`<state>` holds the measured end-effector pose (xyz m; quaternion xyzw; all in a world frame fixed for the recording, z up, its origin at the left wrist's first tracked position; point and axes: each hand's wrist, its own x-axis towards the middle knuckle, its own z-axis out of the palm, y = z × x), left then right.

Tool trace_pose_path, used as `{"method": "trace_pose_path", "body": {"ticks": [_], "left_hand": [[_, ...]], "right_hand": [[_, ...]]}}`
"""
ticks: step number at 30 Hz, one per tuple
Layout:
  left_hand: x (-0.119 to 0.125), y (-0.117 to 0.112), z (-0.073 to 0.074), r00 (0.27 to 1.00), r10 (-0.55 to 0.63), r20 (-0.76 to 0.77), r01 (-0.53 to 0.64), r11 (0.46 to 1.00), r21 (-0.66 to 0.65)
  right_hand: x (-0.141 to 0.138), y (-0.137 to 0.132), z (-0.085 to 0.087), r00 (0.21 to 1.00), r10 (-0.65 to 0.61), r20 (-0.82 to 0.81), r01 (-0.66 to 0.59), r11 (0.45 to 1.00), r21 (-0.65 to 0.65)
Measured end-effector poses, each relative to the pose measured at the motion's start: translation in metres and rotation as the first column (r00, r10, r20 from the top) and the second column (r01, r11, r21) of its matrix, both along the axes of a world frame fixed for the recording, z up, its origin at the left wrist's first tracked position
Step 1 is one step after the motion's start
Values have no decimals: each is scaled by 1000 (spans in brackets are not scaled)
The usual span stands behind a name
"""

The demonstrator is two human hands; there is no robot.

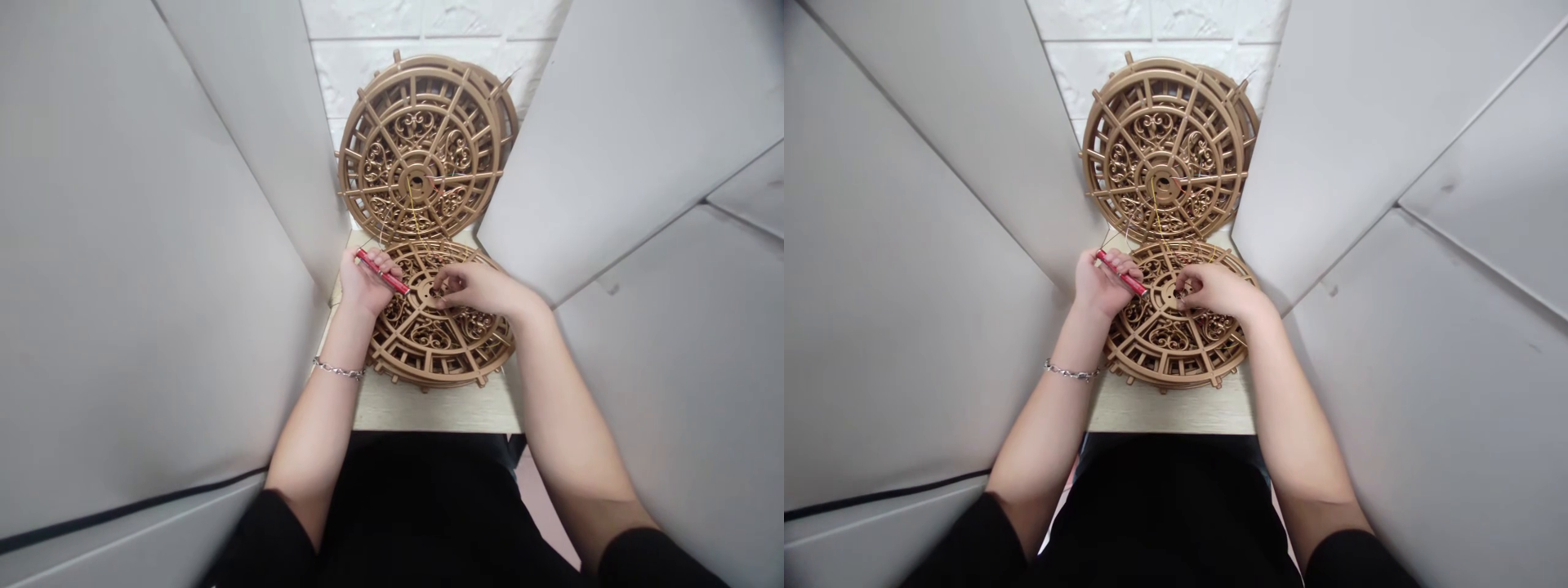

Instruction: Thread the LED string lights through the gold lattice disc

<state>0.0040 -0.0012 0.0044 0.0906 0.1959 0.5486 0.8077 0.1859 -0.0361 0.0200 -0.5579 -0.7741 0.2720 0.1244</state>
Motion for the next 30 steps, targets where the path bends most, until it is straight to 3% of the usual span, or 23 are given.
{"method": "trace_pose_path", "body": {"ticks": [6, 11, 17, 23, 30], "left_hand": [[0, 1, -1, 1000, 10, -7, -10, 1000, 11], [0, 2, -3, 1000, 3, 12, -3, 1000, 7], [-1, 1, -2, 999, -1, 48, 1, 1000, 1], [-2, 2, -2, 998, 10, 68, -10, 1000, 1], [-2, 2, -2, 993, -8, 117, 7, 1000, 14]], "right_hand": [[-11, 0, -2, 988, 44, -145, -49, 998, -28], [-20, -2, -1, 948, 166, -272, -149, 985, 82], [-29, -8, 1, 953, 151, -263, -164, 986, -27], [-33, -8, 0, 938, 174, -300, -180, 984, 7], [-34, -8, -2, 964, 152, -218, -136, 987, 87]]}}
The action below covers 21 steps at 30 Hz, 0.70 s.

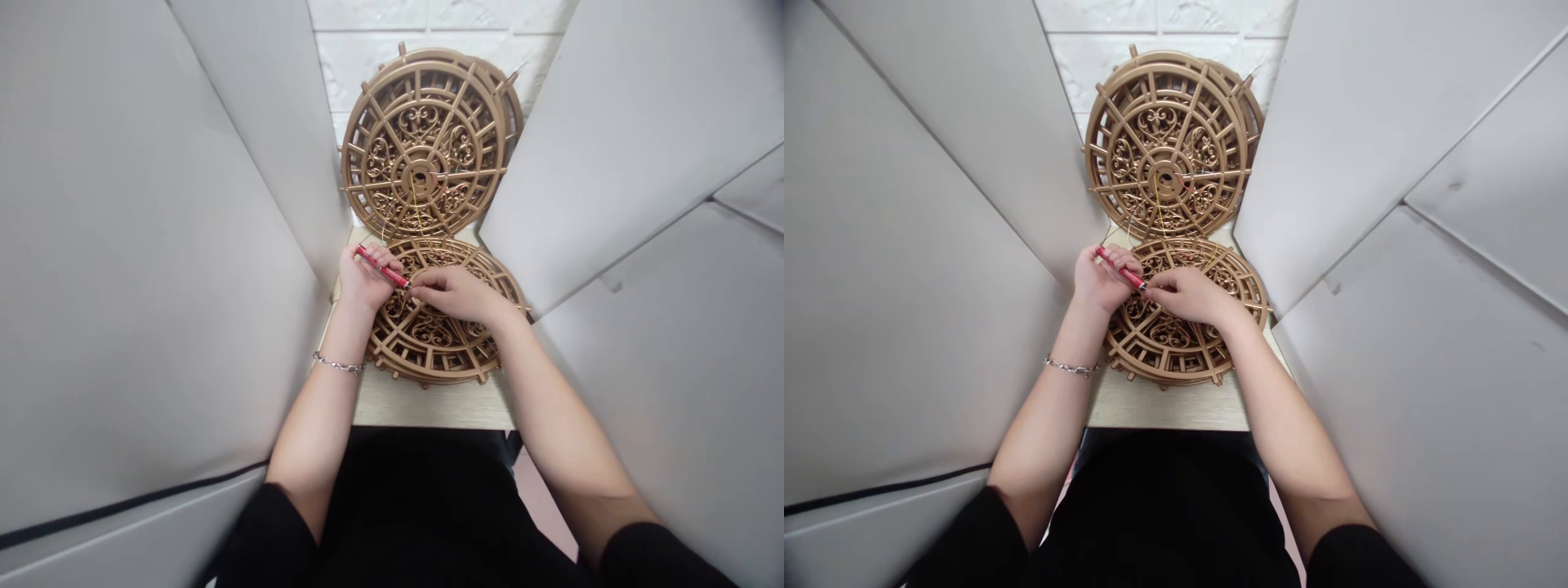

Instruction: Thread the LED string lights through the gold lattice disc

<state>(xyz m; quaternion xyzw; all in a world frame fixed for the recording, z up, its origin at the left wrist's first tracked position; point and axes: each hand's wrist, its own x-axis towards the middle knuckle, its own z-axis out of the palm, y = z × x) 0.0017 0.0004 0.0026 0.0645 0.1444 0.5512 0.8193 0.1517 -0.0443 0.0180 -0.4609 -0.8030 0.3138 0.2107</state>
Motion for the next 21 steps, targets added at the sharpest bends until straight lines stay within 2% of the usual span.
{"method": "trace_pose_path", "body": {"ticks": [6, 13, 21], "left_hand": [[1, -2, 3, 999, 21, -32, -21, 1000, -12], [0, 1, -1, 999, 26, -47, -26, 1000, 1], [0, 1, -1, 999, -4, -35, 4, 1000, -2]], "right_hand": [[-3, -2, -1, 999, -26, 27, 27, 1000, -7], [-1, -1, 0, 997, -57, 48, 55, 997, 50], [0, 2, -3, 999, -26, 24, 25, 999, 33]]}}
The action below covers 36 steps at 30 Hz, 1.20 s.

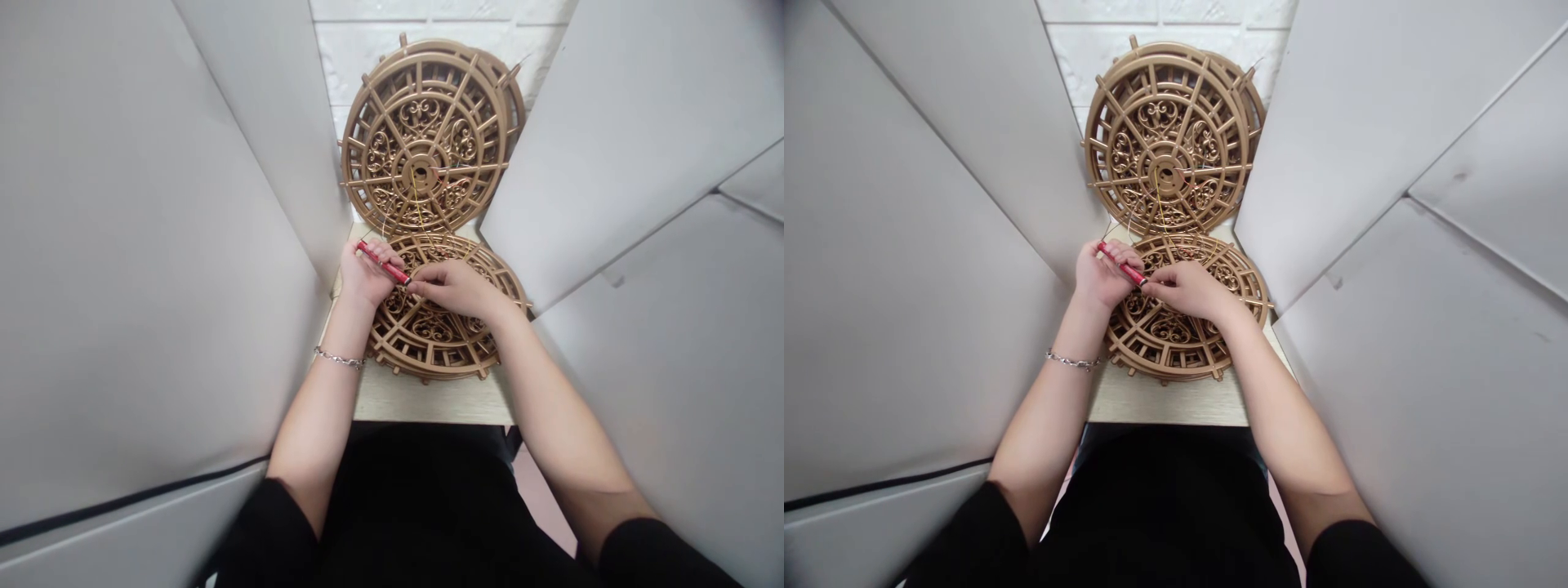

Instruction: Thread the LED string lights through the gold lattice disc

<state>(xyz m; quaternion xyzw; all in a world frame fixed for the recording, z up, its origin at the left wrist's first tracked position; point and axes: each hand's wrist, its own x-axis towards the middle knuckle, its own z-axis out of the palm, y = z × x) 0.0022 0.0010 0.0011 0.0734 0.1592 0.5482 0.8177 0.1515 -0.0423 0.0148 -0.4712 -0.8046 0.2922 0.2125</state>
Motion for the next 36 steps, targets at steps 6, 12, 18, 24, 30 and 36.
{"method": "trace_pose_path", "body": {"ticks": [6, 12, 18, 24, 30, 36], "left_hand": [[1, -1, 2, 1000, -1, 21, 1, 1000, -1], [1, -3, 4, 1000, -15, 21, 15, 1000, 1], [1, -4, 6, 993, -97, -68, 99, 995, 29], [2, -6, 8, 984, -132, -116, 140, 988, 66], [3, -9, 12, 983, -122, -135, 131, 990, 59], [4, -12, 15, 973, -148, -176, 159, 986, 50]], "right_hand": [[-1, 0, 0, 999, -37, -4, 37, 999, 4], [-1, 0, -1, 999, -33, -10, 33, 999, 13], [1, 0, -1, 999, -30, -38, 28, 999, -40], [0, -1, 0, 998, -31, -60, 27, 998, -64], [-1, -2, 0, 997, -65, -39, 64, 997, -42], [-1, -3, 1, 995, -99, -10, 99, 995, -3]]}}
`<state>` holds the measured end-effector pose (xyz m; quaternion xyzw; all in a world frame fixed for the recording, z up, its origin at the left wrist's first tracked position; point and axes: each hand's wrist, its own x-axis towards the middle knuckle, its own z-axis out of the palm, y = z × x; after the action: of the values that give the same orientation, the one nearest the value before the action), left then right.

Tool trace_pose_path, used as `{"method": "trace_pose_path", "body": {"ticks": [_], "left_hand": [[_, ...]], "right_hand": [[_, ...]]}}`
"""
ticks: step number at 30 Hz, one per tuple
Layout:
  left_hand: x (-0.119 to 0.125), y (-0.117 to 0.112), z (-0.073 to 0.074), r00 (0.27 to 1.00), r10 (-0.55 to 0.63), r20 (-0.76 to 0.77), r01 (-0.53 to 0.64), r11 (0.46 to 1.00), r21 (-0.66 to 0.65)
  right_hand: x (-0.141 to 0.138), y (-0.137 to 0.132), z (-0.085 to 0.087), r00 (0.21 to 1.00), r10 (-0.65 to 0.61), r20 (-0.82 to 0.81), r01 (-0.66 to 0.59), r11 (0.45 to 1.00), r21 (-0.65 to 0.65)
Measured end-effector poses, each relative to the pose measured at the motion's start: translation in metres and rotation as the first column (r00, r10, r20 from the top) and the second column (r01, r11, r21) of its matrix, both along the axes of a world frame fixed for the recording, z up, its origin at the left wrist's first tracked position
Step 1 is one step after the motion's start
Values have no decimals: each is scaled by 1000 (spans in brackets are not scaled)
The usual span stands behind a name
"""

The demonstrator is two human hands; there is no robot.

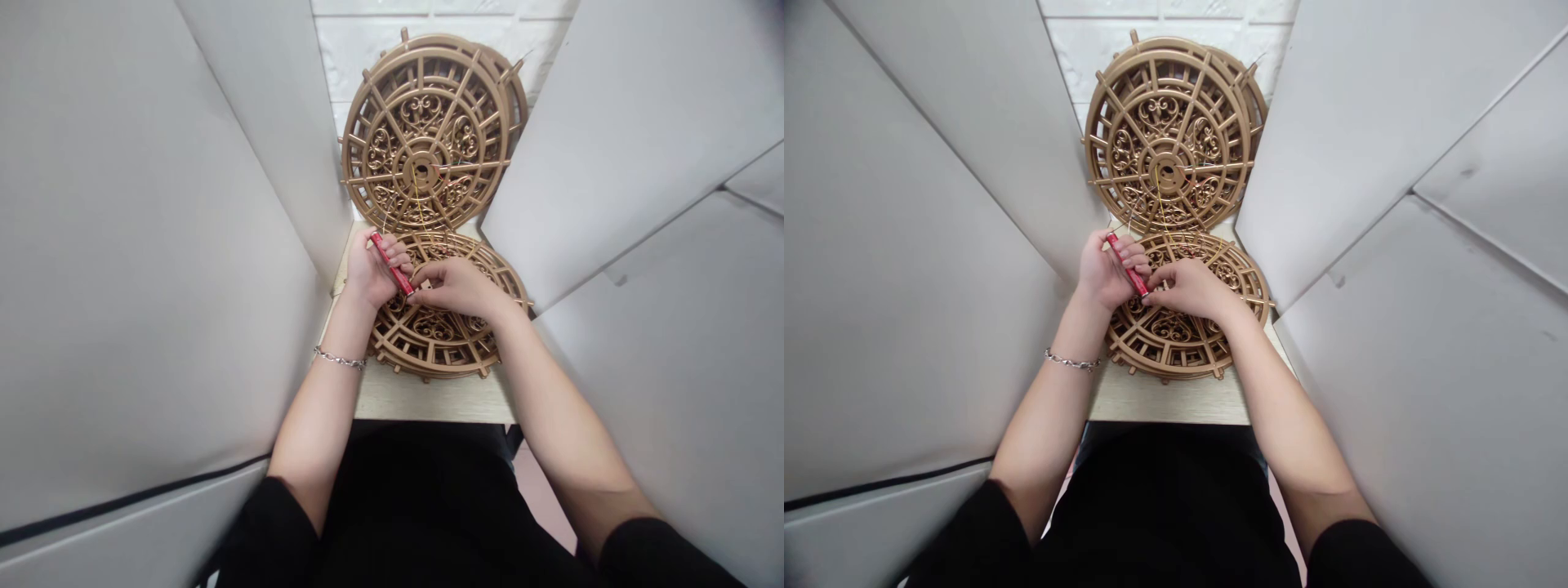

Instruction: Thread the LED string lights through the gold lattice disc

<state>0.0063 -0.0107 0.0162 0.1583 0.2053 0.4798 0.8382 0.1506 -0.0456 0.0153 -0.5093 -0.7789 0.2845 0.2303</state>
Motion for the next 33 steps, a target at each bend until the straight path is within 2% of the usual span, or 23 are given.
{"method": "trace_pose_path", "body": {"ticks": [4, 8, 10, 12, 14, 17, 19, 20, 22, 25, 27, 30, 33], "left_hand": [[0, -2, 2, 998, -56, -26, 56, 998, -5], [0, -3, 3, 999, -37, -35, 36, 999, -22], [0, -2, 2, 1000, -5, -11, 5, 1000, -19], [-1, 0, -1, 999, 38, 27, -37, 999, -8], [-3, 4, -5, 994, 83, 67, -84, 997, -2], [-6, 8, -11, 980, 157, 123, -157, 988, -11], [-7, 11, -14, 967, 208, 150, -206, 978, -29], [-8, 12, -15, 960, 230, 158, -227, 973, -37], [-8, 13, -16, 952, 256, 171, -251, 967, -48], [-8, 13, -16, 945, 274, 179, -269, 962, -53], [-8, 13, -16, 942, 287, 173, -281, 958, -61], [-8, 14, -15, 940, 302, 158, -295, 953, -62], [-7, 13, -15, 945, 292, 149, -285, 956, -62]], "right_hand": [[-1, -2, 3, 1000, -5, 11, 5, 1000, 6], [1, -2, 3, 1000, -18, 8, 18, 1000, -6], [4, 1, 2, 999, -10, -48, 9, 1000, -19], [10, 4, 1, 980, 13, -198, -14, 1000, -2], [18, 8, 0, 907, 31, -420, -16, 999, 40], [29, 14, 0, 703, -29, -710, 101, 993, 59], [35, 18, 0, 608, -101, -787, 225, 973, 49], [37, 19, 0, 603, -136, -786, 285, 957, 53], [41, 22, -2, 683, -221, -696, 385, 919, 87], [42, 24, -7, 839, -392, -379, 498, 832, 242], [40, 25, -13, 867, -472, -158, 496, 794, 351], [37, 26, -20, 873, -486, 39, 441, 822, 359], [33, 27, -23, 878, -472, 82, 430, 851, 301]]}}
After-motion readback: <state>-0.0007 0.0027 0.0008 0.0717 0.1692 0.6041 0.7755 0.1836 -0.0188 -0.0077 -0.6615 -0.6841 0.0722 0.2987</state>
